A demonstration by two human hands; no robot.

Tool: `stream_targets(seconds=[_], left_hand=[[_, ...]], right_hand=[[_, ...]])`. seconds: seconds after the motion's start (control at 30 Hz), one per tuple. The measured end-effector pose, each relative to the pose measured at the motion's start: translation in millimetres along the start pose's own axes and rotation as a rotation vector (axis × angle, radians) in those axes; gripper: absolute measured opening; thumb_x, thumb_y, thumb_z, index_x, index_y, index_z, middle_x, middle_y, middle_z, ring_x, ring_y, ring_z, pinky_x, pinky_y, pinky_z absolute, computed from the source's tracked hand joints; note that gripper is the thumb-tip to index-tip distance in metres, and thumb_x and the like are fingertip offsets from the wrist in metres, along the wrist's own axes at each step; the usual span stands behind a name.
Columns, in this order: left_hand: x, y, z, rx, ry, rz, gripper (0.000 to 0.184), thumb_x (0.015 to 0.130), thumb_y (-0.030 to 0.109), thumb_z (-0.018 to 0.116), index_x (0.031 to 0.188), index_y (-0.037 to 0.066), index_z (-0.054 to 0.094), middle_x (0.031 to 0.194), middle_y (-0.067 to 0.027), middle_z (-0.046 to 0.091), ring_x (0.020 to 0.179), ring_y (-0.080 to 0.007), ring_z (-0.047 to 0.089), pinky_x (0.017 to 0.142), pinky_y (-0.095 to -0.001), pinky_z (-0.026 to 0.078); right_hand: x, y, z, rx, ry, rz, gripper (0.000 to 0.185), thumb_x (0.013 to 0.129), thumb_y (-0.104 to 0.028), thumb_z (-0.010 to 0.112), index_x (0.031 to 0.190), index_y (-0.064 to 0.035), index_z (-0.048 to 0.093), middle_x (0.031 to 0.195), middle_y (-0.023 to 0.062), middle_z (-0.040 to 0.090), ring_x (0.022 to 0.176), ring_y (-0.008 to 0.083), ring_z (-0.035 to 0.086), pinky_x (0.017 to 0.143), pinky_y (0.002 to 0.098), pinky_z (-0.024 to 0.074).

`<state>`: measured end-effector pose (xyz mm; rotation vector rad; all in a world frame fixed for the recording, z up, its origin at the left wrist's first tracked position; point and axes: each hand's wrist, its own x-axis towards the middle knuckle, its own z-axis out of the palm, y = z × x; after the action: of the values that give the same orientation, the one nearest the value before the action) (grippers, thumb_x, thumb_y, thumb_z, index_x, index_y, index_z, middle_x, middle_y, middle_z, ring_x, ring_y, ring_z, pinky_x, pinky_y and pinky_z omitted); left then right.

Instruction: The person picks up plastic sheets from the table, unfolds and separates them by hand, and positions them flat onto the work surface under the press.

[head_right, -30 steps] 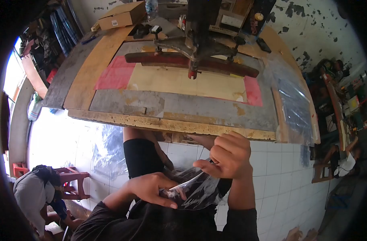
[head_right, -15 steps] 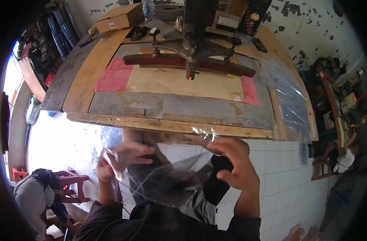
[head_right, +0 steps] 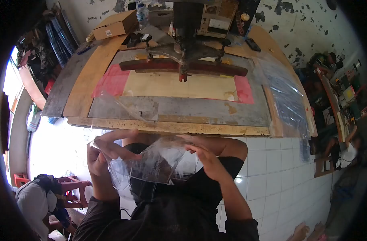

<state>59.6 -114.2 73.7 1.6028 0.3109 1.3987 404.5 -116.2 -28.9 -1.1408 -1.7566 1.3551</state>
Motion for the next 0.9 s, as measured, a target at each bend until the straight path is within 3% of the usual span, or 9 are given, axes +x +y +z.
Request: stream_targets(seconds=[0.13,0.23,0.27,0.4,0.47,0.6,0.7,0.8,0.9], left_hand=[[-9.2,14.3,0.3,0.142,0.0,0.037,0.043,0.111,0.039,0.057,0.105,-0.002,0.068,0.124,-0.0537,0.059,0.078,-0.0474,0.079,0.053,-0.044,0.065],[-30.8,26.2,-3.4,0.066,0.168,0.003,0.035,0.111,0.03,0.061,0.107,-0.005,0.068,0.123,-0.0471,0.065,0.085,-0.045,0.08,0.066,-0.0411,0.065],[-31.7,30.4,-2.4,-0.039,0.182,-0.039,0.034,0.111,0.027,0.061,0.107,-0.006,0.067,0.114,-0.0443,0.069,0.082,-0.0447,0.08,0.064,-0.0431,0.066],[-26.4,27.4,-0.3,-0.051,0.124,0.016,0.03,0.109,0.021,0.063,0.108,-0.009,0.066,0.089,-0.0356,0.075,0.076,-0.0429,0.079,0.061,-0.048,0.067],[-22.5,26.5,1.3,0.007,0.088,0.021,0.029,0.109,0.02,0.063,0.109,-0.009,0.066,0.086,-0.0327,0.075,0.076,-0.043,0.079,0.062,-0.0483,0.067],[-19.5,21.4,3.0,0.101,0.055,0.052,0.03,0.107,0.022,0.067,0.106,-0.008,0.071,0.082,-0.0277,0.076,0.075,-0.038,0.08,0.065,-0.0412,0.066],[-23.5,17.5,-6.0,0.154,0.03,0.1,0.032,0.105,0.024,0.07,0.105,-0.008,0.075,0.08,-0.0252,0.077,0.071,-0.0337,0.08,0.065,-0.0358,0.064],[-25.7,24.6,-10.9,0.185,0.017,0.048,0.032,0.105,0.022,0.071,0.109,-0.009,0.076,0.078,-0.0219,0.077,0.068,-0.0306,0.08,0.066,-0.0335,0.062],[-23.0,32.4,-11.3,0.167,-0.042,-0.071,0.032,0.105,0.016,0.07,0.122,-0.012,0.072,0.075,-0.0176,0.077,0.066,-0.0288,0.079,0.066,-0.0319,0.061]], right_hand=[[16.5,-16.5,23.0,0.236,0.168,-0.18,0.045,0.11,-0.035,0.063,0.133,0.0041,0.067,0.135,0.0125,0.069,0.12,0.0189,0.06,0.104,0.0333,0.0463],[17.5,-17.6,23.8,0.474,0.422,-0.158,0.038,0.108,-0.025,0.068,0.131,0.0047,0.066,0.123,0.0133,0.073,0.109,0.0154,0.064,0.099,0.0303,0.0495],[19.7,-37.2,23.8,0.432,0.465,-0.222,0.037,0.107,-0.021,0.069,0.132,0.0062,0.064,0.112,0.012,0.074,0.095,0.0125,0.067,0.09,0.0279,0.0527],[21.2,-51.0,9.5,0.411,0.325,-0.172,0.032,0.106,-0.014,0.07,0.131,0.0047,0.066,0.115,0.0105,0.074,0.093,0.0152,0.071,0.089,0.0301,0.0561],[25.9,-59.3,6.1,0.09,0.439,-0.109,0.033,0.106,-0.015,0.07,0.133,0.004,0.065,0.115,0.0088,0.073,0.082,0.0137,0.068,0.085,0.0286,0.0563],[29.2,-59.7,-7.4,0.169,0.35,0.012,0.033,0.106,-0.016,0.07,0.134,0.0024,0.066,0.116,0.0076,0.071,0.082,0.0123,0.066,0.086,0.027,0.0543],[36.9,-37.3,-17.8,0.326,0.289,-0.163,0.029,0.106,-0.017,0.071,0.128,0.0017,0.069,0.117,0.0074,0.07,0.085,0.0116,0.065,0.087,0.0263,0.0535],[38.4,-41.2,-25.4,-0.05,0.44,-0.521,0.024,0.106,-0.018,0.071,0.121,0.001,0.071,0.113,0.0071,0.071,0.092,0.0123,0.067,0.091,0.0275,0.0537],[25.0,-60.3,-29.6,0.376,0.482,-0.404,0.02,0.106,-0.018,0.071,0.112,0.001,0.072,0.097,0.007,0.072,0.081,0.0124,0.069,0.082,0.0276,0.0553]])
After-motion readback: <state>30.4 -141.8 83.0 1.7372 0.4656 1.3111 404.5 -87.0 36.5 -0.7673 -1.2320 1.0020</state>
